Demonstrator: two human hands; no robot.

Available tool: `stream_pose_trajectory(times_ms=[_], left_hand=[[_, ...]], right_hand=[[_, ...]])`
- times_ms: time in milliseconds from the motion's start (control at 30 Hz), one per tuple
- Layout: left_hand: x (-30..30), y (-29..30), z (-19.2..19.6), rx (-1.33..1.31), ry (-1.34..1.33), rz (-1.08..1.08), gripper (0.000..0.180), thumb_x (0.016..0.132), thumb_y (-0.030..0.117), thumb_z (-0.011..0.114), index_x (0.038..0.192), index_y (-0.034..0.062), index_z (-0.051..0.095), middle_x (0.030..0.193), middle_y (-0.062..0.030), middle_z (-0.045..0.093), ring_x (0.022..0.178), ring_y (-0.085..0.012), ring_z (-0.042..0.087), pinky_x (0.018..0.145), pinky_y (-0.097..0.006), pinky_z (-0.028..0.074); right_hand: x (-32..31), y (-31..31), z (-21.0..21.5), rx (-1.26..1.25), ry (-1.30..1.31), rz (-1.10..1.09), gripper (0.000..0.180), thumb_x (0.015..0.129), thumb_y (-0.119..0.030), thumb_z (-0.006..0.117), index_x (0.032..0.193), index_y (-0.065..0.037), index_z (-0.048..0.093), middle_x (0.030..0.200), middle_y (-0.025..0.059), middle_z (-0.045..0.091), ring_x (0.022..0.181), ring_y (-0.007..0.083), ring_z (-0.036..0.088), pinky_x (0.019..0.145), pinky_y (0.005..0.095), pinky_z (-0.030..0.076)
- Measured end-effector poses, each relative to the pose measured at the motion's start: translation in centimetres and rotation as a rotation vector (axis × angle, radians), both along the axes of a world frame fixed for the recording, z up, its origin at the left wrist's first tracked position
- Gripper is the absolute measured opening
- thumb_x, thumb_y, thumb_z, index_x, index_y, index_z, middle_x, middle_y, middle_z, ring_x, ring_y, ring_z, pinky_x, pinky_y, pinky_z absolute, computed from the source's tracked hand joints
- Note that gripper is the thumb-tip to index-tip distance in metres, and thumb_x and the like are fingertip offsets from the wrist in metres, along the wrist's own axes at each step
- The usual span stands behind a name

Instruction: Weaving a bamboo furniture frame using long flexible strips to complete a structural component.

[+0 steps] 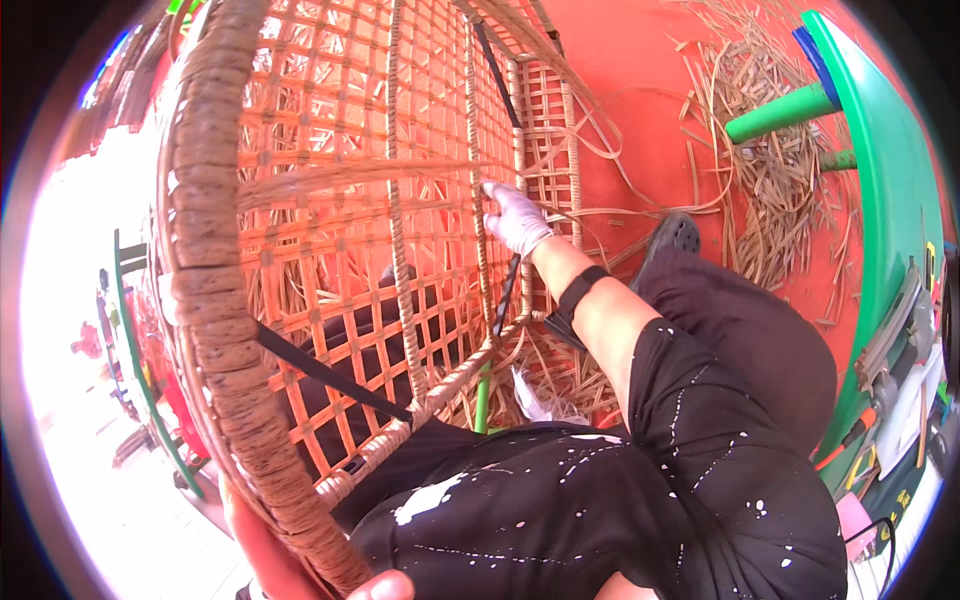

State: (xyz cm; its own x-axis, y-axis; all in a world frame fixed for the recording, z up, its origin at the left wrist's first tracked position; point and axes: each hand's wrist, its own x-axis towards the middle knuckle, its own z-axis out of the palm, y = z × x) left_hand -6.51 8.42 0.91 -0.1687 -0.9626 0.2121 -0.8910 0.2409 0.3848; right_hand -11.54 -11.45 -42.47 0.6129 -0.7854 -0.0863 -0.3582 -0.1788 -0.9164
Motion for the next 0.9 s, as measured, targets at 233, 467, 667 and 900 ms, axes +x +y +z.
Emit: stream_pose_trajectory(times_ms=[233,467,667,900], left_hand=[[-0.7,-0.1,0.1,0.025,0.004,0.033,0.064,0.077,0.054,0.061,0.111,0.0007,0.051,0.132,-0.0461,0.018,0.123,-0.0594,0.022,0.090,-0.061,0.038],[-0.3,0.2,0.2,0.057,0.022,0.035,0.065,0.076,0.054,0.064,0.113,0.0022,0.052,0.133,-0.0454,0.016,0.124,-0.0589,0.020,0.091,-0.060,0.038],[-0.2,0.1,-0.3,0.012,0.056,0.017,0.064,0.076,0.053,0.063,0.112,0.0008,0.052,0.133,-0.0452,0.016,0.124,-0.0588,0.020,0.092,-0.060,0.038],[0.0,0.1,0.2,0.059,0.065,0.034,0.063,0.074,0.051,0.066,0.112,0.0014,0.054,0.134,-0.0446,0.016,0.124,-0.0581,0.024,0.093,-0.059,0.037]], right_hand=[[-0.3,-0.7,-2.4,-0.051,0.080,0.032,0.047,0.071,-0.009,0.064,0.116,-0.005,0.051,0.115,0.0180,0.054,0.101,0.0335,0.056,0.089,0.0389,0.045],[-2.1,-1.3,-1.5,0.707,-0.093,0.124,0.021,0.080,-0.013,0.065,0.100,-0.005,0.064,0.078,0.0017,0.064,0.065,0.0116,0.057,0.060,0.0266,0.048],[-4.0,-2.0,-2.2,0.404,0.190,0.308,0.026,0.076,-0.029,0.069,0.089,-0.006,0.069,0.085,0.0102,0.068,0.076,0.0213,0.063,0.071,0.0364,0.050],[-15.6,-4.7,-3.4,-0.044,1.361,0.134,0.027,0.086,-0.025,0.052,0.107,-0.015,0.066,0.113,0.0077,0.061,0.110,0.0216,0.055,0.084,0.0434,0.047]])
